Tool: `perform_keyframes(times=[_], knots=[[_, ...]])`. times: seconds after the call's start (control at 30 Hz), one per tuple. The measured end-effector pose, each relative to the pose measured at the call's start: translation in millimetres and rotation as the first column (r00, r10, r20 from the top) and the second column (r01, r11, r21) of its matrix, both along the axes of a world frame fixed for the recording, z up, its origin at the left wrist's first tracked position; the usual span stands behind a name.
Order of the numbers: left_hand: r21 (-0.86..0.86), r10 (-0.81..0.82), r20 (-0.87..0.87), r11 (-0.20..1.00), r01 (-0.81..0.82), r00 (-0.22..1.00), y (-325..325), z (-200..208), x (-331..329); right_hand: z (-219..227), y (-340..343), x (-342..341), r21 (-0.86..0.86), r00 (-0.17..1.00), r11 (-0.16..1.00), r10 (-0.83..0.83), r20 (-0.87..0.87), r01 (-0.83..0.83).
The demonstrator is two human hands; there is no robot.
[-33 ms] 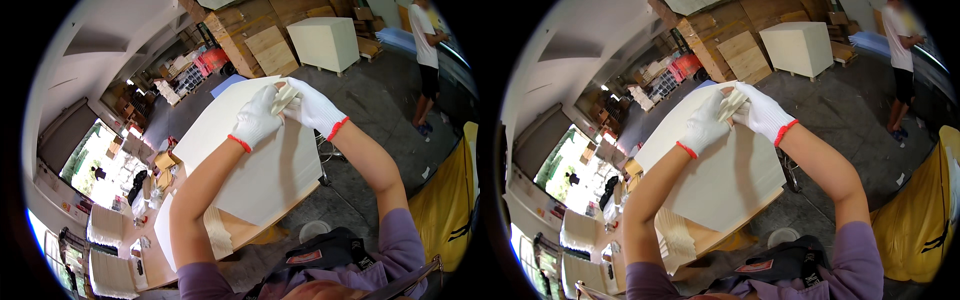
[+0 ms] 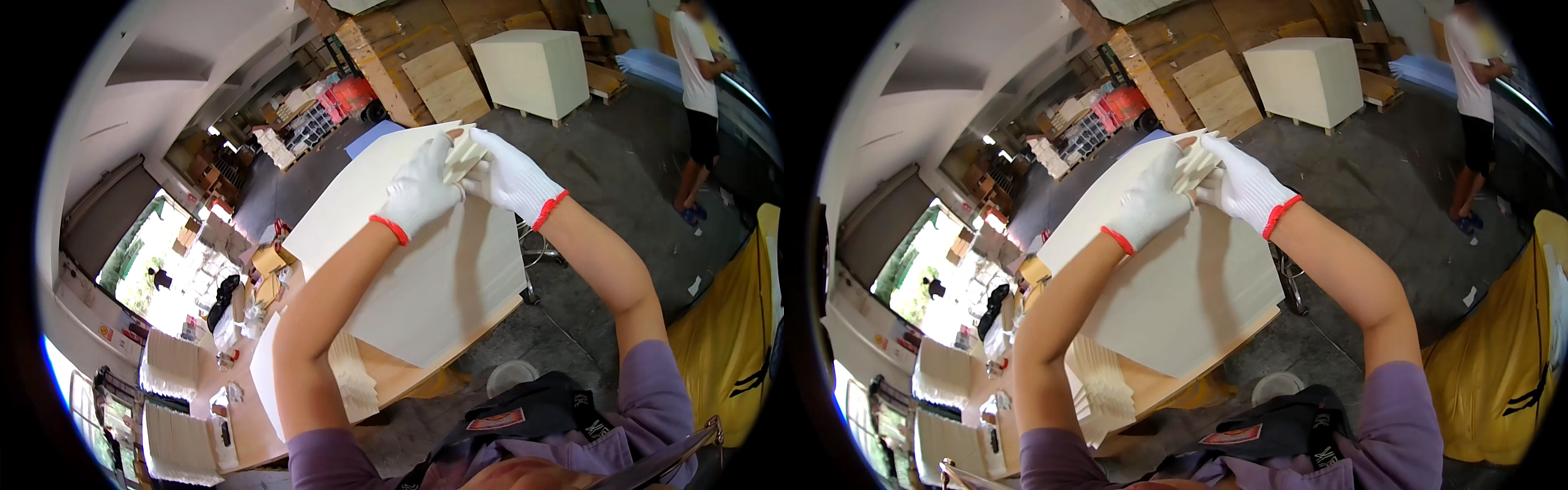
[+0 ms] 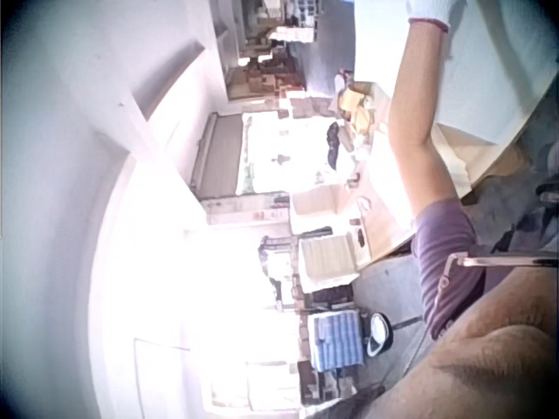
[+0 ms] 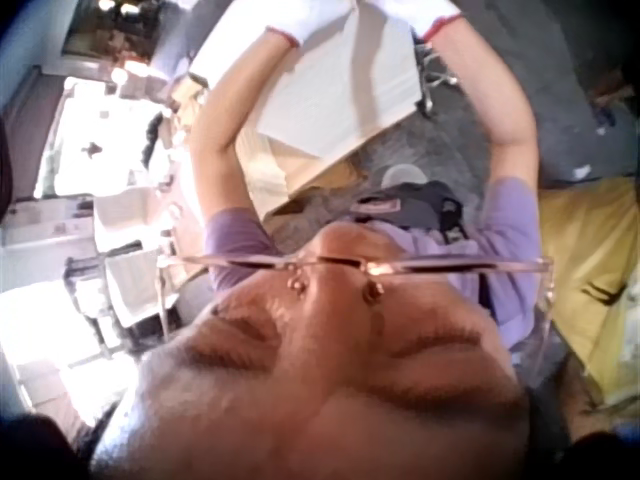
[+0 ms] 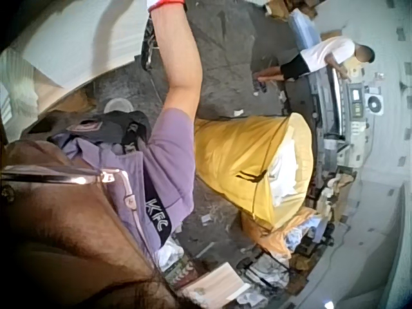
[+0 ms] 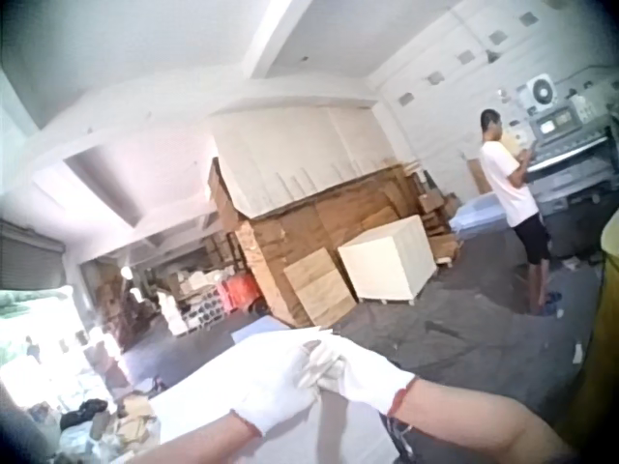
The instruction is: The person repeatedly picks up stacks of white paper sheets from a table and places them onto a growing pile. The person wears white gloves and handles the paper by hand, aligning the sheets before stacking them. The task involves repetitive lifting and placing of the paper stacks in a warehouse setting.
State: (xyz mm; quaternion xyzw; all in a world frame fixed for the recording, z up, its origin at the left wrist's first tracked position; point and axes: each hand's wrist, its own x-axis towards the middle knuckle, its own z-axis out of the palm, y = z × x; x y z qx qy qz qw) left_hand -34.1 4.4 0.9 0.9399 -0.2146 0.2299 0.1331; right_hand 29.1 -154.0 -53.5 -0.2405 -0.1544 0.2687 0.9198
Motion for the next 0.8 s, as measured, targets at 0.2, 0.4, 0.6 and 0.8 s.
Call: perform_keyframes(times=[0.2, 0.4, 0.6, 0.8], knots=[[-0.149, -0.252, 0.093, 0.953, 0.264, 0.963, 12.6, 36.5, -99.4, 9.9, 28.7, -29.9, -0.237, 0.996, 0.970, 0.074, 0.048, -0.060], [-0.527, -0.371, -0.542, 0.849, 0.038, 0.754, 9.9, -55.3, -188.7, 3.3, 39.4, -23.6, -0.420, 0.990, 0.907, 0.088, 0.112, -0.033], [-0.898, -0.616, -0.227, -0.167, -0.407, 0.754, 58.0, -126.7, -186.3, 15.8, -2.5, -37.7, -0.434, 0.974, 0.897, 0.026, 0.227, 0.078], [-0.712, -0.539, 0.026, -0.601, -0.363, 0.842, 65.0, -104.2, -212.5, 3.6, -95.5, -71.8, -0.578, 0.983, 0.811, 0.017, 0.180, 0.092]])
